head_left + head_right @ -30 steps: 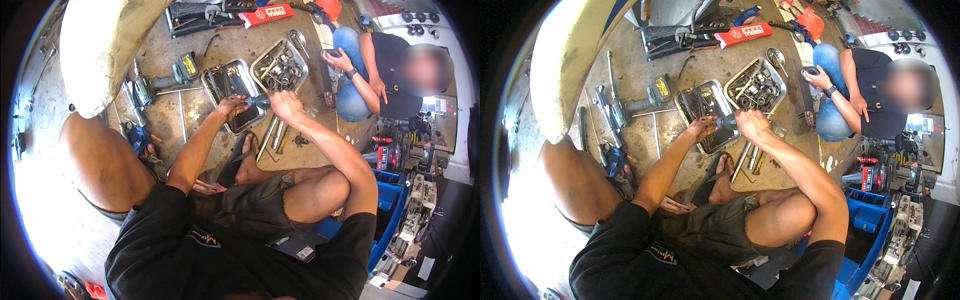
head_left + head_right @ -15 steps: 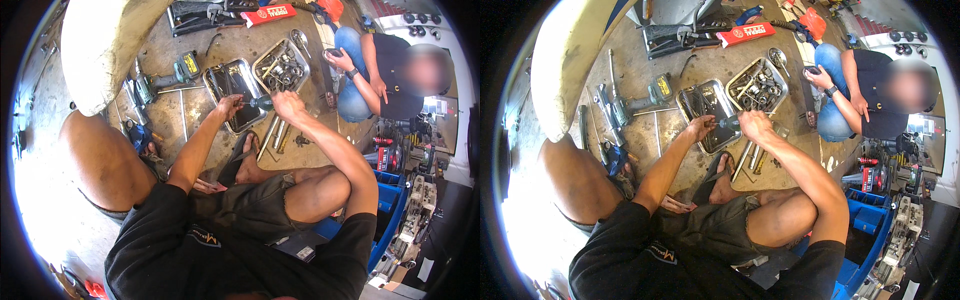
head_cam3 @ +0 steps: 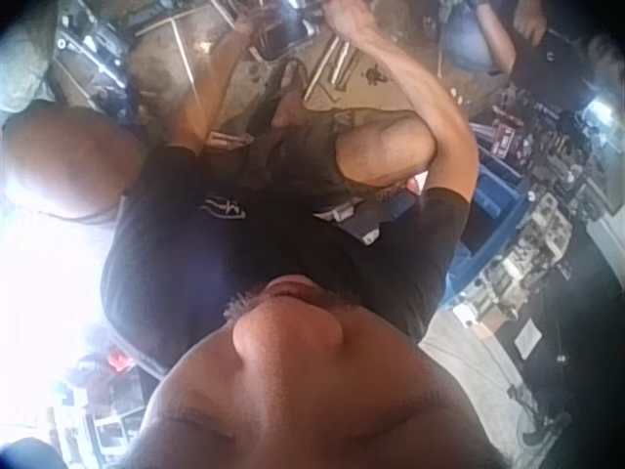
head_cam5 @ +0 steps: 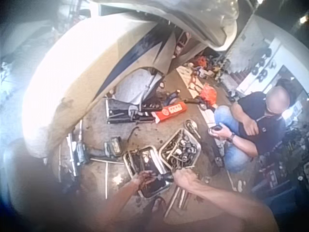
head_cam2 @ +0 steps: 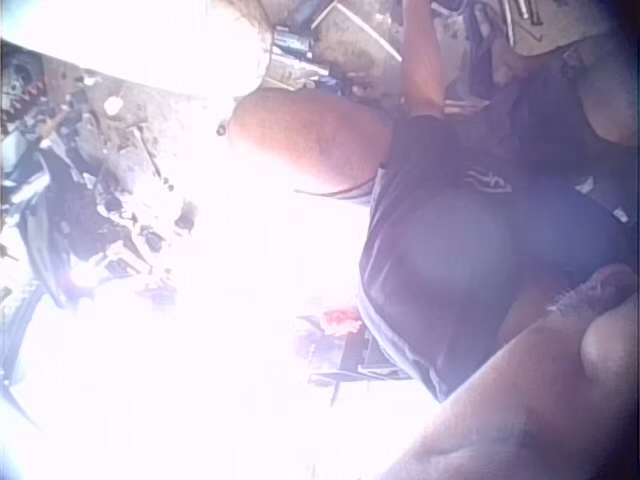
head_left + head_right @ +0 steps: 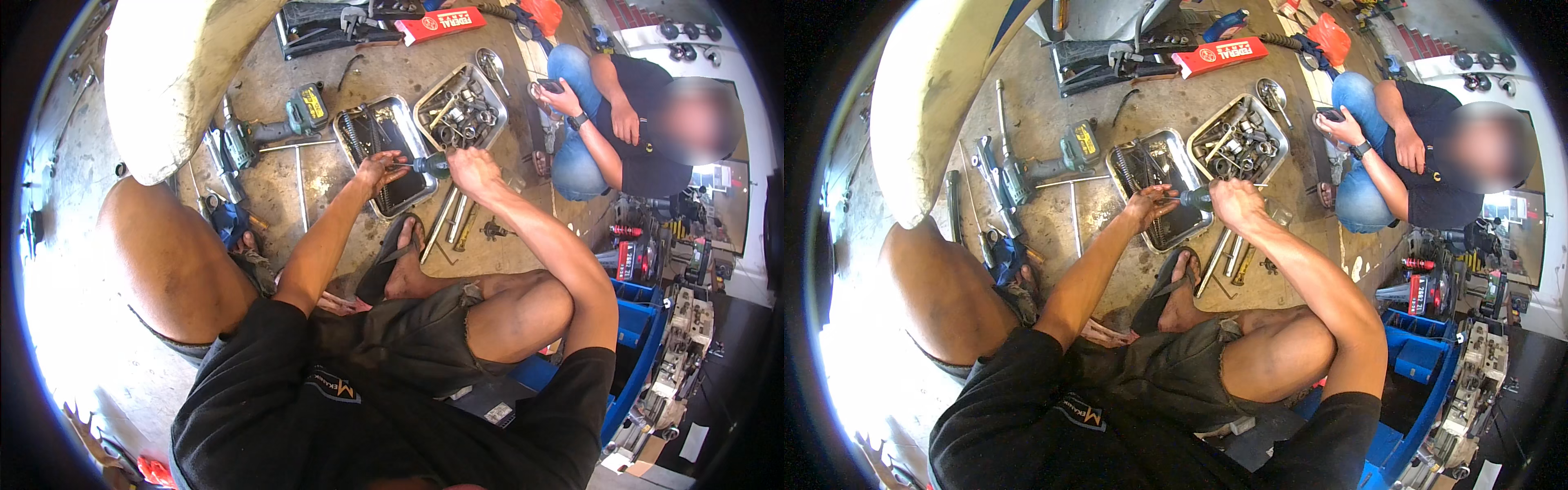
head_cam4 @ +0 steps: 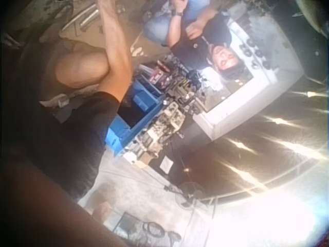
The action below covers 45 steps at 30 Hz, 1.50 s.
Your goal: The person cleans and reassembles motorcycle front shock components by pouring liquid from a bottle over internal parts in a tray and wiped them.
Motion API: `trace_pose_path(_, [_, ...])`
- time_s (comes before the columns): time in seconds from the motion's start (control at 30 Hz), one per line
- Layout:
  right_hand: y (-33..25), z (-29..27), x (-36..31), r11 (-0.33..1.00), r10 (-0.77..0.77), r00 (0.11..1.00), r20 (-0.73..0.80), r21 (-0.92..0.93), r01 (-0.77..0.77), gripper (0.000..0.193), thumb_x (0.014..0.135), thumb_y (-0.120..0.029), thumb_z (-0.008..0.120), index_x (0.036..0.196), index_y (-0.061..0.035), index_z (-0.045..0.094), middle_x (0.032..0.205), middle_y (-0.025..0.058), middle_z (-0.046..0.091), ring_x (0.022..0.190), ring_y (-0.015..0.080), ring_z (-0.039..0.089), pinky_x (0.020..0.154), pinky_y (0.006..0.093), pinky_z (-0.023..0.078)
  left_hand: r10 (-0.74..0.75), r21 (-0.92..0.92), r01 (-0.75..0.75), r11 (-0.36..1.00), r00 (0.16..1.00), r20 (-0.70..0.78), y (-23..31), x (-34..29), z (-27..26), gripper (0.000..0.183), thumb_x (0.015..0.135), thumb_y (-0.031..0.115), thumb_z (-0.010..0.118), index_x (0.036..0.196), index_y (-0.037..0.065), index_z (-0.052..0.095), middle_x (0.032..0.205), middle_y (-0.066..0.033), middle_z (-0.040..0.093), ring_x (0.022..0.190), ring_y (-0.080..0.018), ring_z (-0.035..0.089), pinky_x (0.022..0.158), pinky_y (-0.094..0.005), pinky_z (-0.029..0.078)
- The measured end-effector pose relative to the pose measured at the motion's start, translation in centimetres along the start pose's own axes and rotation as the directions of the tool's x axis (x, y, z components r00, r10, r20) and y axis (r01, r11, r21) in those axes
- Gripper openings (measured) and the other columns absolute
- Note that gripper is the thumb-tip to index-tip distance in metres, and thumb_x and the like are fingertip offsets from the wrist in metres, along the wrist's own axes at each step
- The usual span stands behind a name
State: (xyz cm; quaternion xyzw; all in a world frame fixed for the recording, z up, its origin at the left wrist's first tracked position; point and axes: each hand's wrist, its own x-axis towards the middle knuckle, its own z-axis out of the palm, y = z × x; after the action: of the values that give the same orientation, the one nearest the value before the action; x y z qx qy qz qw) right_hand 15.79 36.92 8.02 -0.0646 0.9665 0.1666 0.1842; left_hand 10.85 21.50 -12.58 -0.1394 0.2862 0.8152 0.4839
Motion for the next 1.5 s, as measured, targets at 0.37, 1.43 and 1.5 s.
trace_pose_path(0.37, [0.2,-0.1,-0.1,1.000,-0.015,1.000,0.015,0.021,0.015,0.017,0.083,-0.010,0.046,0.087,-0.0068,0.062,0.076,0.0128,0.064,0.072,0.0250,0.064,0.065,0.0367,0.051,0.055,0.082,-0.059,0.995,0.997,0.051,-0.7,0.7,0.2,0.028,0.099,0.005,0.041,0.126,0.000,0.048,0.122,-0.0171,0.058,0.110,-0.0256,0.059,0.096,-0.0363,0.050])
trace_pose_path(1.43, [0.8,2.9,2.3,0.985,-0.161,0.987,0.019,-0.063,0.162,0.020,0.081,-0.007,0.052,0.073,-0.0001,0.069,0.076,0.0217,0.066,0.073,0.0383,0.066,0.067,0.0491,0.052,0.400,0.767,-0.063,0.639,0.878,-0.261,-3.1,1.4,-0.5,0.020,0.073,0.004,0.065,0.092,0.005,0.058,0.076,-0.0093,0.067,0.065,-0.0183,0.067,0.057,-0.0337,0.054])
trace_pose_path(1.5, [1.4,3.7,2.5,0.972,-0.201,0.979,0.031,-0.119,0.203,0.022,0.083,-0.008,0.051,0.074,-0.0012,0.069,0.078,0.0208,0.066,0.074,0.0384,0.065,0.068,0.0487,0.052,0.356,0.737,-0.109,0.667,0.916,-0.186,-3.1,1.1,-0.7,0.020,0.075,0.005,0.064,0.094,0.005,0.058,0.074,-0.0088,0.065,0.060,-0.0191,0.066,0.054,-0.0335,0.053])
